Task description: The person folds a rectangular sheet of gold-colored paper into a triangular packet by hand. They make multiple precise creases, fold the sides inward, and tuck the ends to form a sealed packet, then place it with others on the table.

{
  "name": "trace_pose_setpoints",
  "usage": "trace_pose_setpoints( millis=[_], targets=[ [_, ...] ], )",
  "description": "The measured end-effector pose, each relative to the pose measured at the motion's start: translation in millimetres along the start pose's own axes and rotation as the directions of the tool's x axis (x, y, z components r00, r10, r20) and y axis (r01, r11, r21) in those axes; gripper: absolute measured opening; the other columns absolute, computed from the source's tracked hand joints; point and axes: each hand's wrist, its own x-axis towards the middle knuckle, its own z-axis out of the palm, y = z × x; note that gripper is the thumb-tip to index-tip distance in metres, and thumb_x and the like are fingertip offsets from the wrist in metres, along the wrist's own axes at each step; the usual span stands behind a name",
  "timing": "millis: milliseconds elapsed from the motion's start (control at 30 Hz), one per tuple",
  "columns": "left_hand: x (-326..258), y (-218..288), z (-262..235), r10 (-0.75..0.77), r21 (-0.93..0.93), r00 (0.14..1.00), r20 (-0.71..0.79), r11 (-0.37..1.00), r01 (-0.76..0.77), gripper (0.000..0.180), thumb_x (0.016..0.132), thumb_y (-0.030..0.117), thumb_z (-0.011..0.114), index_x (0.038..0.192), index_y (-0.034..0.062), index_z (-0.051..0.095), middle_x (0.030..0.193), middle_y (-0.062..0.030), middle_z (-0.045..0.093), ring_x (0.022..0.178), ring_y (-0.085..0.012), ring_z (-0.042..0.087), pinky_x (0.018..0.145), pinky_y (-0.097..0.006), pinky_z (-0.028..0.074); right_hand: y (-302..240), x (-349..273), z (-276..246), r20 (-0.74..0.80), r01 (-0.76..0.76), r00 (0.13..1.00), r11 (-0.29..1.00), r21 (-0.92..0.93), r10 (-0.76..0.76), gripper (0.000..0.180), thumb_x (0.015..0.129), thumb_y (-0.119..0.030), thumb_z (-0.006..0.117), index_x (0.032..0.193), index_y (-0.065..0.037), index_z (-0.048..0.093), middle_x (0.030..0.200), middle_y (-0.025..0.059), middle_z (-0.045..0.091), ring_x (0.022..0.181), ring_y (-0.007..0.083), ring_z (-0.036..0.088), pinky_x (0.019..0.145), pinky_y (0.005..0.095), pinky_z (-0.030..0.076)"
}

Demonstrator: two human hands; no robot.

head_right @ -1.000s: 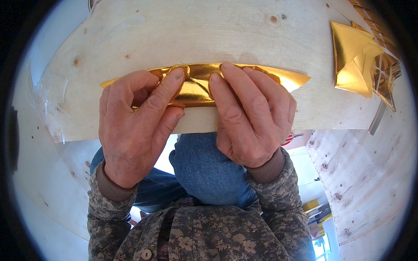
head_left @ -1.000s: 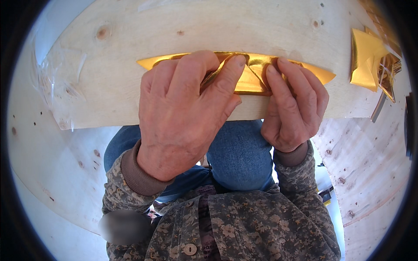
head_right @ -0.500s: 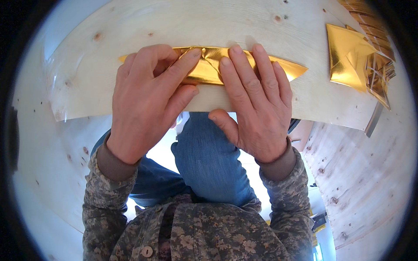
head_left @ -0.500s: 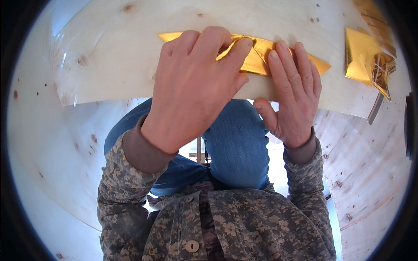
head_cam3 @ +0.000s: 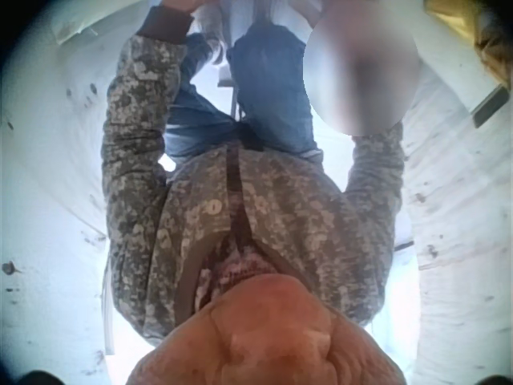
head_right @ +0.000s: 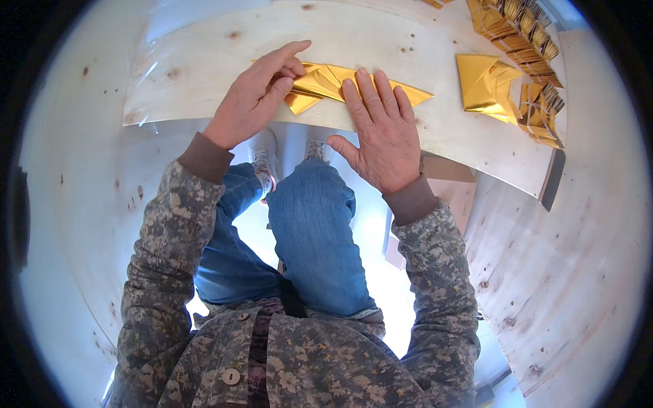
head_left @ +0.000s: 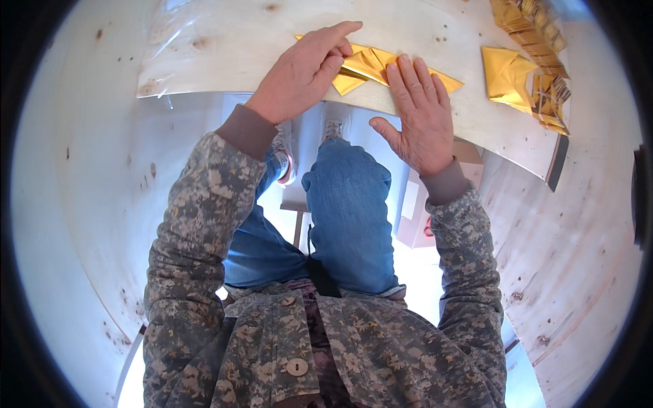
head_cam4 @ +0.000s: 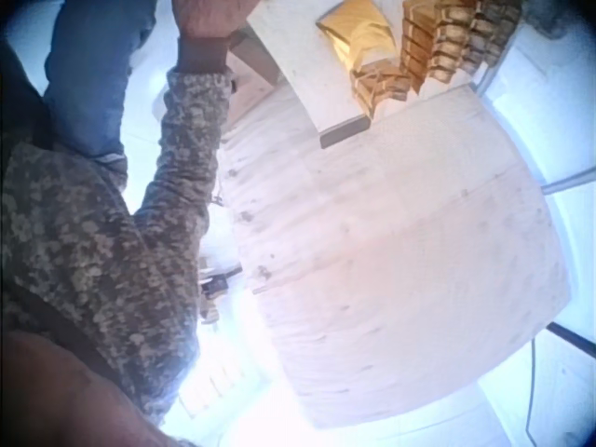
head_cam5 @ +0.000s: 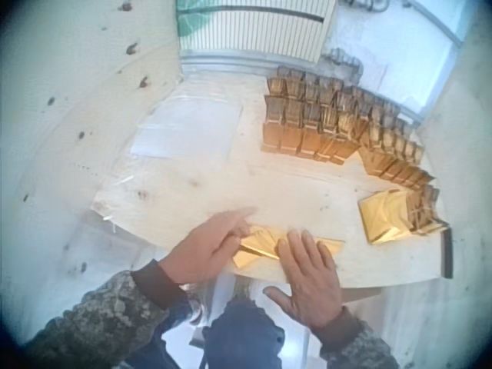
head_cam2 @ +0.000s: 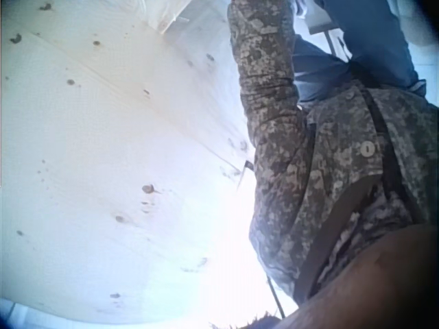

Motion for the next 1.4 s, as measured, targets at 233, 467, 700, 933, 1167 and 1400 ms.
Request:
trace_pose_setpoints(
  millis=[233, 467, 700, 933, 1167, 1400],
  targets=[
    [4.1, -8.3, 4.4, 0.038, -0.015, 0.996, -0.081, 0.999, -0.039, 0.047, 0.101, -0.003, 0.043, 0.147, 0.0083, 0.045, 0.104, -0.0089, 0.059, 0.101, -0.0183, 0.06, 0.094, -0.03, 0.05, -0.2, -2.4, 1.8, -0.016, 0.001, 1.0, 1.0, 0.002, -0.001, 0.082, 0.093, -0.061, 0.057, 0.153, -0.008, 0.041, 0.16, 0.015, 0.036, 0.149, 0.0334, 0.031, 0.122, 0.0472, 0.022],
    [1.5, 0.7, -0.2, 0.041, 0.133, 0.965, -0.258, 0.991, -0.006, 0.034, 0.096, 0.007, 0.053, 0.129, 0.0113, 0.061, 0.097, -0.0113, 0.064, 0.09, -0.0299, 0.065, 0.085, -0.037, 0.054, -1.0, -1.9, 1.2, 0.005, -0.001, 1.0, 1.0, 0.012, 0.001, 0.085, 0.088, -0.049, 0.069, 0.155, -0.008, 0.037, 0.162, 0.0142, 0.033, 0.15, 0.0328, 0.029, 0.122, 0.0467, 0.022],
    [-8.8, 14.8, -4.3, -0.345, 0.212, 0.914, -0.214, 0.897, 0.388, 0.033, 0.087, 0.038, 0.07, 0.093, 0.0074, 0.078, 0.085, -0.011, 0.071, 0.08, -0.0249, 0.068, 0.072, -0.036, 0.054, -2.3, -1.8, 0.4, 0.016, -0.005, 1.0, 1.0, 0.018, 0.005, 0.087, 0.085, -0.043, 0.073, 0.156, -0.008, 0.036, 0.162, 0.0141, 0.033, 0.151, 0.0319, 0.028, 0.122, 0.0456, 0.022],
    [3.2, 17.1, -1.2, -0.459, 0.328, 0.877, -0.144, 0.813, 0.48, 0.034, 0.085, 0.044, 0.067, 0.093, 0.0131, 0.079, 0.095, -0.0072, 0.075, 0.088, -0.028, 0.071, 0.076, -0.04, 0.055, -1.4, -2.5, 2.3, 0.002, -0.002, 1.0, 1.0, 0.013, 0.002, 0.088, 0.081, -0.039, 0.075, 0.155, -0.007, 0.038, 0.161, 0.0147, 0.036, 0.15, 0.0321, 0.029, 0.121, 0.0455, 0.023],
    [-1.2, 23.1, 6.9, -0.387, 0.383, 0.891, -0.237, 0.805, 0.452, 0.027, 0.089, 0.038, 0.064, 0.097, 0.0158, 0.078, 0.101, -0.0074, 0.075, 0.095, -0.0286, 0.07, 0.08, -0.041, 0.056, -1.0, -2.9, 2.1, -0.018, 0.01, 1.0, 0.999, 0.031, -0.009, 0.087, 0.08, -0.035, 0.076, 0.154, -0.007, 0.038, 0.16, 0.0155, 0.037, 0.149, 0.0332, 0.031, 0.121, 0.0464, 0.024],
    [-35.4, 39.4, 52.3, 0.274, 0.676, 0.961, 0.035, 0.702, -0.224, 0.059, 0.097, 0.044, 0.058, 0.143, 0.0089, 0.053, 0.147, -0.0125, 0.054, 0.137, -0.0262, 0.049, 0.117, -0.043, 0.034, -0.9, -2.0, 4.9, -0.034, 0.023, 0.999, 1.0, 0.007, -0.023, 0.085, 0.082, -0.032, 0.074, 0.154, -0.007, 0.038, 0.16, 0.0148, 0.037, 0.149, 0.0333, 0.031, 0.121, 0.0472, 0.024]
  ],
)
